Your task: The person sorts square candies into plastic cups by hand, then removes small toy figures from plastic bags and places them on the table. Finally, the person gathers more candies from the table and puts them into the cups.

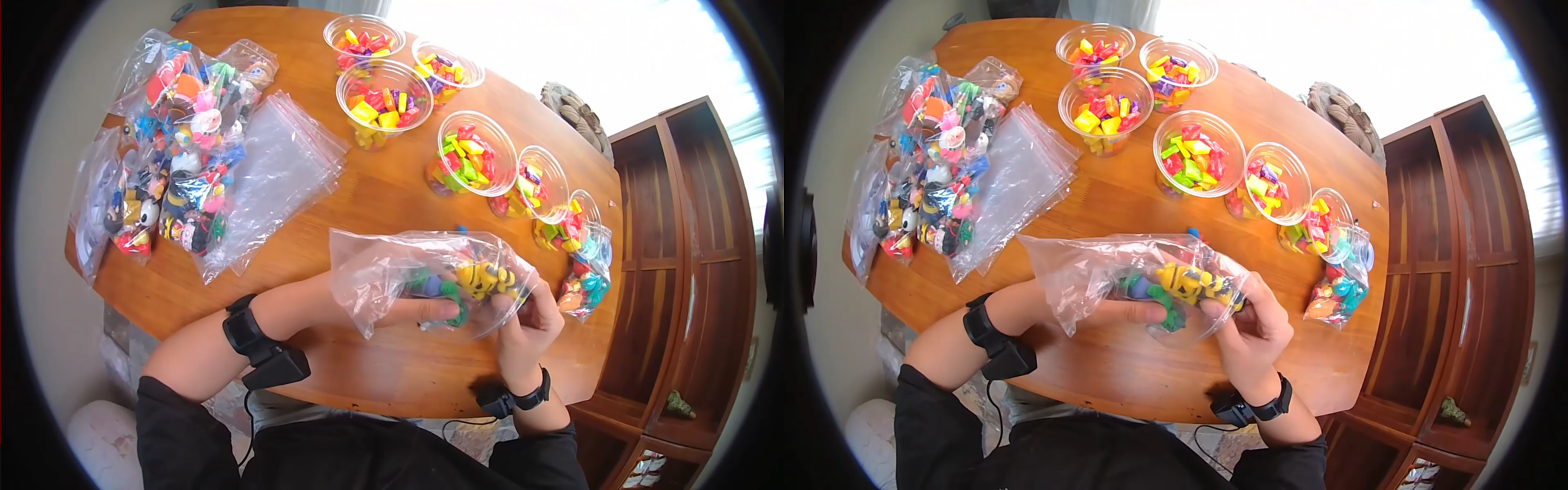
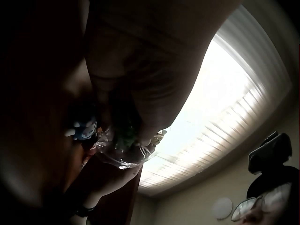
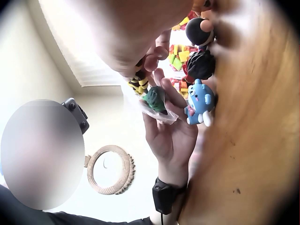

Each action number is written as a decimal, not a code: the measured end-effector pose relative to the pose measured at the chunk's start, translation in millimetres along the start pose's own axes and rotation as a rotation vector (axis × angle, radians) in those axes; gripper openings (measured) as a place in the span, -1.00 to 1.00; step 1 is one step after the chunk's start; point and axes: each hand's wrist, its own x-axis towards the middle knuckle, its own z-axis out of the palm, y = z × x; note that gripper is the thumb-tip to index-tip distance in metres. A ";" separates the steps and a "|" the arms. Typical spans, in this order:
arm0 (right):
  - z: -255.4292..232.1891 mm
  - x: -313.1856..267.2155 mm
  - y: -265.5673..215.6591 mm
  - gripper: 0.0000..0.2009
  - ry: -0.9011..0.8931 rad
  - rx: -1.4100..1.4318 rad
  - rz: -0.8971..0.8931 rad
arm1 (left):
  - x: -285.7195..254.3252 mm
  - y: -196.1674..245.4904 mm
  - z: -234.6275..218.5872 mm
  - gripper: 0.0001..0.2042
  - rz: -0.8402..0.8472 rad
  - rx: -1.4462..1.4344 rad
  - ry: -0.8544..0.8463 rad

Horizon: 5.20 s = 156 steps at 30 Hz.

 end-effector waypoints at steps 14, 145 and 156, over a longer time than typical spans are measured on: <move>1.2 20.8 -18.9 -0.68 -0.126 -0.335 -0.402 | -0.1 2.7 1.0 -0.48 -0.173 -0.425 0.000; 1.7 13.9 -14.3 -0.50 -0.074 -0.526 -0.650 | 0.9 5.1 -12.2 -0.35 -0.274 -0.054 -0.093; 4.7 20.8 -18.3 -0.58 -0.217 -0.524 -0.601 | -6.7 -3.0 -6.7 -0.28 -0.318 -0.251 -0.005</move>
